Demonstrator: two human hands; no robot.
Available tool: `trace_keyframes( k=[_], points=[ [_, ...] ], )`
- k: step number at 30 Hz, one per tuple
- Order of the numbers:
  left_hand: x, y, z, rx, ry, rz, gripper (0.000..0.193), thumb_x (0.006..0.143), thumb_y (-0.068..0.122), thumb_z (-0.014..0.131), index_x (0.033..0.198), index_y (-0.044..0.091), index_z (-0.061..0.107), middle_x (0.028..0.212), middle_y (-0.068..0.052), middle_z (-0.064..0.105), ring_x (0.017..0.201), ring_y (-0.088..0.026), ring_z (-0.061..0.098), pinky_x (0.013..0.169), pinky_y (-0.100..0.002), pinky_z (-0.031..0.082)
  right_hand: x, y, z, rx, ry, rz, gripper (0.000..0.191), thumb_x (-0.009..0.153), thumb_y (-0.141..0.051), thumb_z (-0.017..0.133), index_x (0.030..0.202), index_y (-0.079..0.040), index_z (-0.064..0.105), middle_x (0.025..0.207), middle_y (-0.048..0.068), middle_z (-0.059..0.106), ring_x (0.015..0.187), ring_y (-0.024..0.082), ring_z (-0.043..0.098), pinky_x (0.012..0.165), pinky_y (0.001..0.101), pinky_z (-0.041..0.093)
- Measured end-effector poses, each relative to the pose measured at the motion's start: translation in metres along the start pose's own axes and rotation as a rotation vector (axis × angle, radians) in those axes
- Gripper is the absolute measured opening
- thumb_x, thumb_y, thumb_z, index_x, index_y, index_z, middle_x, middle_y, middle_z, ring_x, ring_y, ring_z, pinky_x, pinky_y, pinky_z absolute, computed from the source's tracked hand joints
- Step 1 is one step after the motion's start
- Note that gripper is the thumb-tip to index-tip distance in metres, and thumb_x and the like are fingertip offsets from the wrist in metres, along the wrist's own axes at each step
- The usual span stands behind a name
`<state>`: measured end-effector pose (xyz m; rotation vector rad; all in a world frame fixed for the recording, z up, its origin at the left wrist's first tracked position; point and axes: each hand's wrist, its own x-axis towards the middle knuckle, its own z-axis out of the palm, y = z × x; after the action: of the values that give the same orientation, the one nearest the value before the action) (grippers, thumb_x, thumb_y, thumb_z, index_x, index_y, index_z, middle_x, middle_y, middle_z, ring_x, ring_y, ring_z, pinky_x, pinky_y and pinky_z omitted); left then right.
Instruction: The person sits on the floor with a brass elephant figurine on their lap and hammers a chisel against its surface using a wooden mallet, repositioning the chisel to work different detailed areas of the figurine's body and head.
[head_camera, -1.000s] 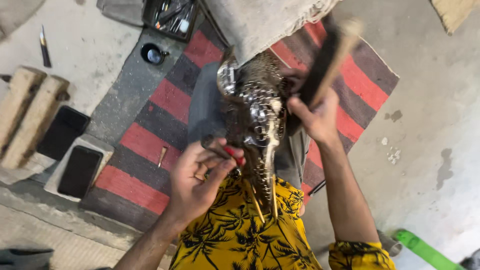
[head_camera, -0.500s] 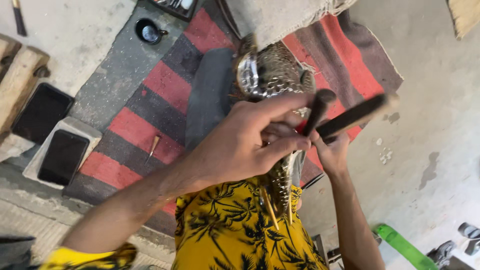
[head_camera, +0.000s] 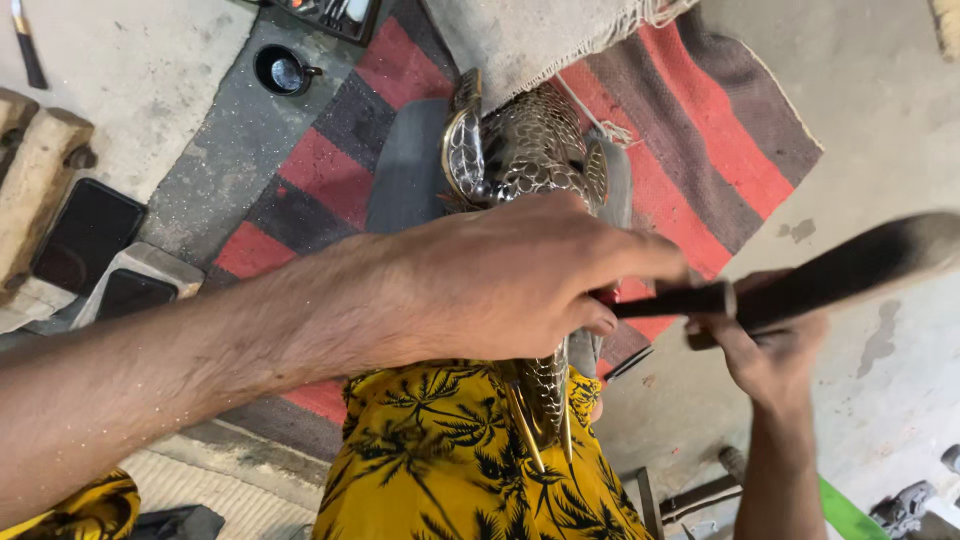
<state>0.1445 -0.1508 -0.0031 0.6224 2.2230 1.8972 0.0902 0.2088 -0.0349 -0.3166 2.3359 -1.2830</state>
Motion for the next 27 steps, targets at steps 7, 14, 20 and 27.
trace_keyframes(
  k=[7, 14, 20, 27],
  points=[
    [0.007, 0.001, -0.01, -0.062, -0.141, -0.025, 0.037, 0.09, 0.008, 0.07, 0.127, 0.009, 0.065, 0.086, -0.015, 0.077, 0.08, -0.028, 0.078, 0.067, -0.041, 0.06, 0.014, -0.049, -0.002, -0.431, 0.091, -0.23, 0.01, 0.092, 0.003, 0.076, 0.093, 0.003, 0.065, 0.081, 0.011, 0.064, 0.065, 0.017, 0.062, 0.063, 0.0273, 0.05],
    [0.009, -0.004, -0.007, -0.124, -0.16, 0.02, 0.039, 0.088, 0.002, 0.068, 0.126, 0.01, 0.066, 0.094, -0.009, 0.08, 0.078, -0.022, 0.08, 0.066, -0.038, 0.061, 0.017, -0.056, -0.001, -0.321, 0.026, -0.167, 0.01, 0.092, 0.005, 0.072, 0.084, 0.002, 0.069, 0.075, 0.006, 0.069, 0.063, 0.012, 0.064, 0.068, 0.0253, 0.053],
    [-0.001, -0.003, -0.002, -0.154, -0.014, 0.005, 0.034, 0.092, 0.004, 0.068, 0.126, 0.007, 0.066, 0.097, -0.013, 0.078, 0.088, -0.022, 0.08, 0.075, -0.035, 0.064, 0.021, -0.046, -0.02, -0.458, 0.025, -0.128, 0.013, 0.095, 0.001, 0.079, 0.087, 0.003, 0.07, 0.075, 0.007, 0.067, 0.064, 0.011, 0.063, 0.065, 0.0244, 0.05],
    [-0.021, 0.01, 0.002, -0.166, 0.138, -0.204, 0.035, 0.093, 0.011, 0.069, 0.128, 0.009, 0.064, 0.088, -0.013, 0.077, 0.074, -0.026, 0.077, 0.068, -0.045, 0.055, 0.049, -0.089, -0.038, -0.62, -0.12, -0.046, 0.01, 0.091, -0.005, 0.078, 0.089, 0.0, 0.069, 0.072, 0.004, 0.068, 0.063, 0.011, 0.063, 0.063, 0.0242, 0.052]
  ],
)
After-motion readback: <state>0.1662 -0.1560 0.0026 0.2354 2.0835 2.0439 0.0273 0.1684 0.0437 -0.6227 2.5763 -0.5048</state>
